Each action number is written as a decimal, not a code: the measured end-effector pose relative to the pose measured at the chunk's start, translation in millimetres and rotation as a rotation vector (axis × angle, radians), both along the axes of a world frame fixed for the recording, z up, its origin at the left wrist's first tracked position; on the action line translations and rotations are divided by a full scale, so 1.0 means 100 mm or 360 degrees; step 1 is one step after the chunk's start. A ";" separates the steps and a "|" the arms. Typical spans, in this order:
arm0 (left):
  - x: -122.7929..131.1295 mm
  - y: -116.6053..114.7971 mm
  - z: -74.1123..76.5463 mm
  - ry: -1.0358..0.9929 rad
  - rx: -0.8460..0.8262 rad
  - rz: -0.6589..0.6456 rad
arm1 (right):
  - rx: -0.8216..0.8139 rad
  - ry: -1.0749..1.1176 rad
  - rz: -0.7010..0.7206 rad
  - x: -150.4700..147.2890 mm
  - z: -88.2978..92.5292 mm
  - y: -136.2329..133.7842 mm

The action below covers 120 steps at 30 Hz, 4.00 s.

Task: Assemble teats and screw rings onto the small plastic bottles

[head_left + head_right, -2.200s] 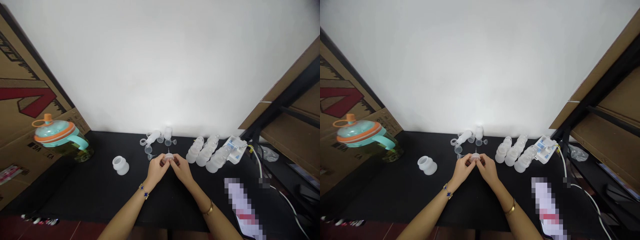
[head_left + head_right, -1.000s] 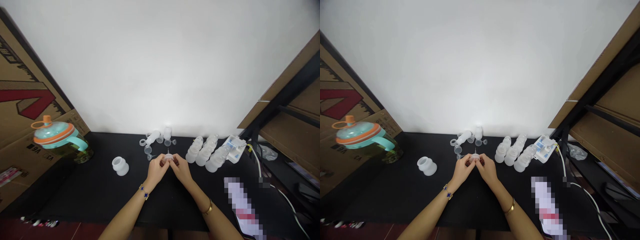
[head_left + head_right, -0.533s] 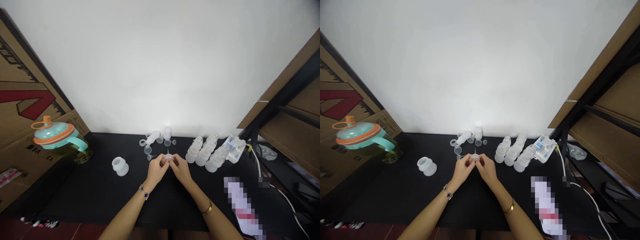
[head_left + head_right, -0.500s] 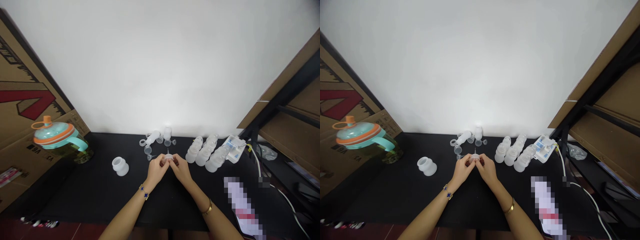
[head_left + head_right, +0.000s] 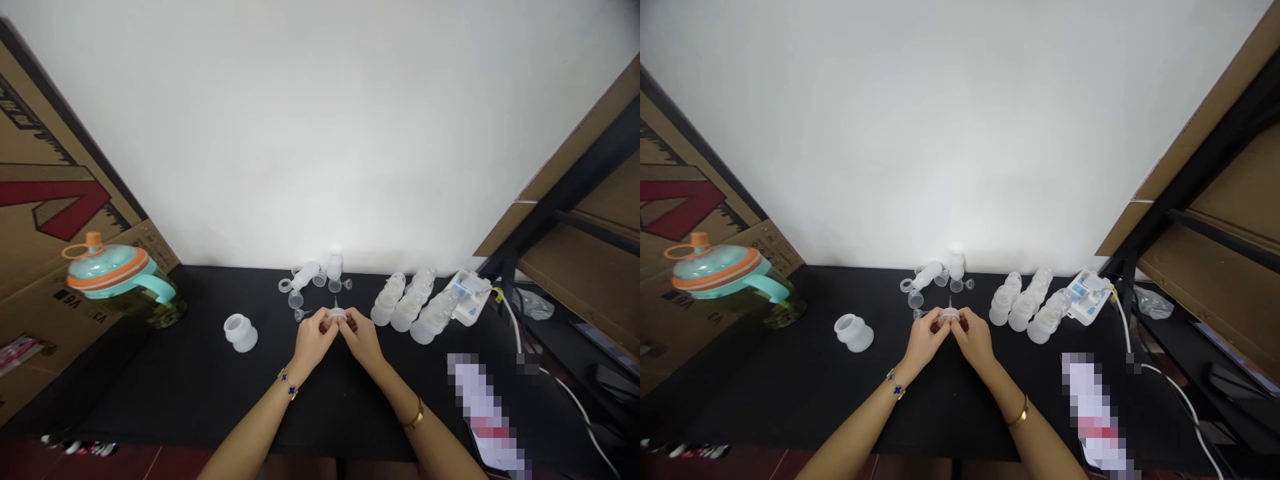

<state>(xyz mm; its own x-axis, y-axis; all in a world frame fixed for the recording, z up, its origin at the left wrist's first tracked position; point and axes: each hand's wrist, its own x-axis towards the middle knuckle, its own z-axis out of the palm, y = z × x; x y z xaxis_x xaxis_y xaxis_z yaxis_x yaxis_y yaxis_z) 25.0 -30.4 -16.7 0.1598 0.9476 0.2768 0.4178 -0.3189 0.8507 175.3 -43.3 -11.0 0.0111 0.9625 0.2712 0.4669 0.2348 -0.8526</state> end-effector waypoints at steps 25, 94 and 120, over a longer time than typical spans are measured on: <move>0.00 0.00 0.00 -0.0008 -0.0020 -0.0006 | -0.0007 -0.0006 -0.0026 0.00 -0.05 0.02; -0.04 0.05 0.04 0.0151 0.0091 0.0147 | -0.0077 0.0183 0.0068 0.00 -0.08 0.04; -0.01 0.05 0.04 0.0026 0.0034 0.0120 | 0.0007 -0.0243 -0.0020 -0.01 -0.05 0.00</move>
<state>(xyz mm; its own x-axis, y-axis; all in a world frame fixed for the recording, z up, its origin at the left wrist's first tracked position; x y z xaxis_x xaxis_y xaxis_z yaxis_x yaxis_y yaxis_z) 24.3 -25.7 -12.8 0.0928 0.9511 0.2948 0.4552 -0.3038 0.8370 173.9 -43.7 -15.8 -0.0188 0.9614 0.2746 0.5938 0.2317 -0.7705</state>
